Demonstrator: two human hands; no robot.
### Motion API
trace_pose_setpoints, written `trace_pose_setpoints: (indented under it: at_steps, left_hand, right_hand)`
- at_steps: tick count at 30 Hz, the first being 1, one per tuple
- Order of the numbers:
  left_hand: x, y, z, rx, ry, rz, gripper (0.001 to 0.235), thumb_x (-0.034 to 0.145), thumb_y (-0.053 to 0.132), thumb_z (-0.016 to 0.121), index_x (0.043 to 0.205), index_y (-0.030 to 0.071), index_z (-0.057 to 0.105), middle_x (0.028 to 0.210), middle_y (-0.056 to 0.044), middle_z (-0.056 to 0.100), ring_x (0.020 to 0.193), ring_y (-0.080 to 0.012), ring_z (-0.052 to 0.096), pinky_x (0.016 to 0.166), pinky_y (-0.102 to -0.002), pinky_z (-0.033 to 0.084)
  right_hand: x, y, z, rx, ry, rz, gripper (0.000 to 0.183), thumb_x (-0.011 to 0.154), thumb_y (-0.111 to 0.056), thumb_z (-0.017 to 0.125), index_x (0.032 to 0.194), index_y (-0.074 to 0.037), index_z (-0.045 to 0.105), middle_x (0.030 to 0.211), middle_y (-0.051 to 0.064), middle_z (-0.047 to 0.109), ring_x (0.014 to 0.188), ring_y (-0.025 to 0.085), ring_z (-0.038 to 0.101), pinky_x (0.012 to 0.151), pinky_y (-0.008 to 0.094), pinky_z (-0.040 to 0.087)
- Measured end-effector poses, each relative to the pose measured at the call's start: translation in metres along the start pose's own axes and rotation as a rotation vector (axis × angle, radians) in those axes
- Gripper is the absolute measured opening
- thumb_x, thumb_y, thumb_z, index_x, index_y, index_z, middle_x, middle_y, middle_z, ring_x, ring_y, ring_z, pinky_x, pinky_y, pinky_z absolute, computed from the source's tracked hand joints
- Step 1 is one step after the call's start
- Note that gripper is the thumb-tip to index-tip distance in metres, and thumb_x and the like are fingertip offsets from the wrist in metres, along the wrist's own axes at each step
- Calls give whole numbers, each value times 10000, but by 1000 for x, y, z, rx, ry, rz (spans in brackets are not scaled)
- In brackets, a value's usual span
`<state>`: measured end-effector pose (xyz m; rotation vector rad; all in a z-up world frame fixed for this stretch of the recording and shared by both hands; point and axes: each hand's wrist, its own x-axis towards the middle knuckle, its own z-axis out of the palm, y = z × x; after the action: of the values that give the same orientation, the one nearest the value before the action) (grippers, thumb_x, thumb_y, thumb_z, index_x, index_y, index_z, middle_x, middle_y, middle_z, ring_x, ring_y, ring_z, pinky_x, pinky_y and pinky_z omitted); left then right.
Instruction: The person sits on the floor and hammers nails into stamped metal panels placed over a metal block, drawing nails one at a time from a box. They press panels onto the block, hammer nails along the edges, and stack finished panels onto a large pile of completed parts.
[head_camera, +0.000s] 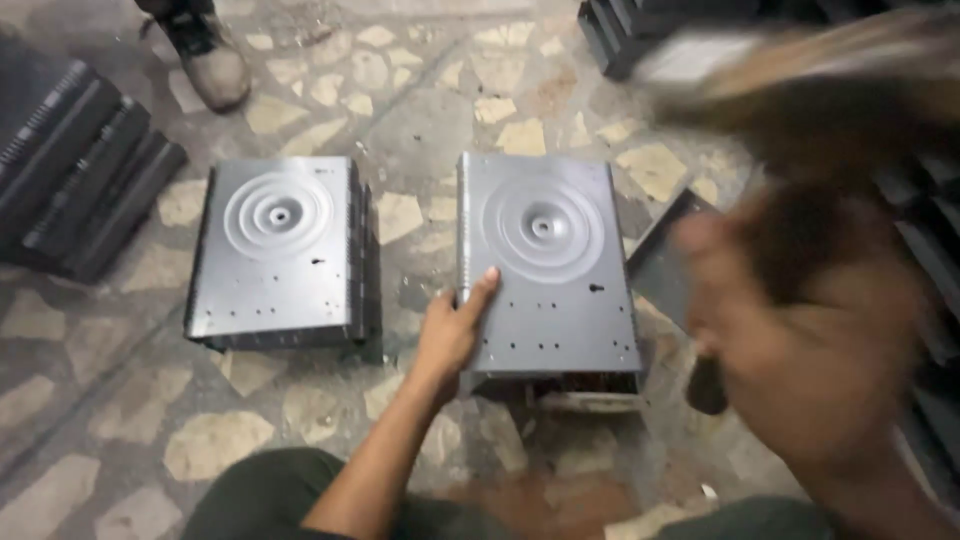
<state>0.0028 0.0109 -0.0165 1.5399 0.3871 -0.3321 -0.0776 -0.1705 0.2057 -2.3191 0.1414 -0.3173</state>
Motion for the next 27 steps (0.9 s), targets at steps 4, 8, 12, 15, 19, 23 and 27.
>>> trace_pose_setpoints:
  at_steps: [4, 8, 12, 15, 19, 23, 27]
  left_hand:
    - [4, 2, 0, -5, -2, 57, 836, 830, 639, 692, 1155, -131, 657, 1007, -196, 758, 902, -212, 723, 828, -339, 562]
    - [-4, 7, -2, -67, -31, 24, 799, 830, 617, 695, 1144, -117, 672, 974, -194, 746, 841, -216, 684, 762, -362, 556]
    - [-1, 18, -9, -94, -58, -2, 772, 808, 594, 711, 1154, -96, 689, 976, -188, 759, 823, -227, 699, 744, -363, 567]
    - [3, 25, -27, -68, -52, -34, 763, 795, 579, 730, 1170, -85, 686, 1000, -180, 771, 854, -227, 730, 779, -349, 575]
    - [10, 36, -58, -28, -13, -60, 748, 794, 562, 749, 1155, -92, 711, 1017, -176, 777, 885, -229, 733, 821, -340, 554]
    - [11, 41, -60, -76, 20, -55, 739, 785, 548, 767, 1127, -106, 723, 1013, -174, 775, 881, -236, 724, 816, -350, 548]
    - [19, 38, -61, -52, 64, -62, 734, 791, 555, 770, 1096, -112, 729, 1001, -173, 757, 865, -234, 696, 799, -359, 537]
  right_hand:
    - [2, 15, 32, 684, 446, -282, 73, 1065, -87, 642, 1098, -28, 614, 685, 39, 611, 485, 155, 533, 482, 328, 476]
    - [1, 102, 74, -221, -116, -143, 280, 991, -219, 641, 1215, -53, 667, 769, 132, 729, 543, 247, 714, 525, 394, 588]
    - [8, 95, 52, -387, -240, -144, 428, 861, -357, 726, 1099, -11, 641, 705, 179, 707, 646, 342, 718, 568, 458, 540]
    - [20, 93, 38, -290, -199, 79, 404, 841, -415, 728, 1053, -78, 652, 700, 155, 719, 632, 305, 746, 570, 448, 549]
    - [33, 158, 59, -412, -148, 297, 455, 956, -525, 688, 1042, -78, 675, 712, 173, 702, 677, 336, 728, 637, 497, 540]
    - [23, 219, 102, -681, -322, 299, 435, 944, -519, 671, 1081, -106, 656, 803, 154, 734, 765, 332, 731, 706, 486, 559]
    - [-7, 284, 159, -837, -296, -37, 317, 865, -253, 612, 1155, -128, 636, 993, 181, 682, 908, 379, 700, 744, 501, 575]
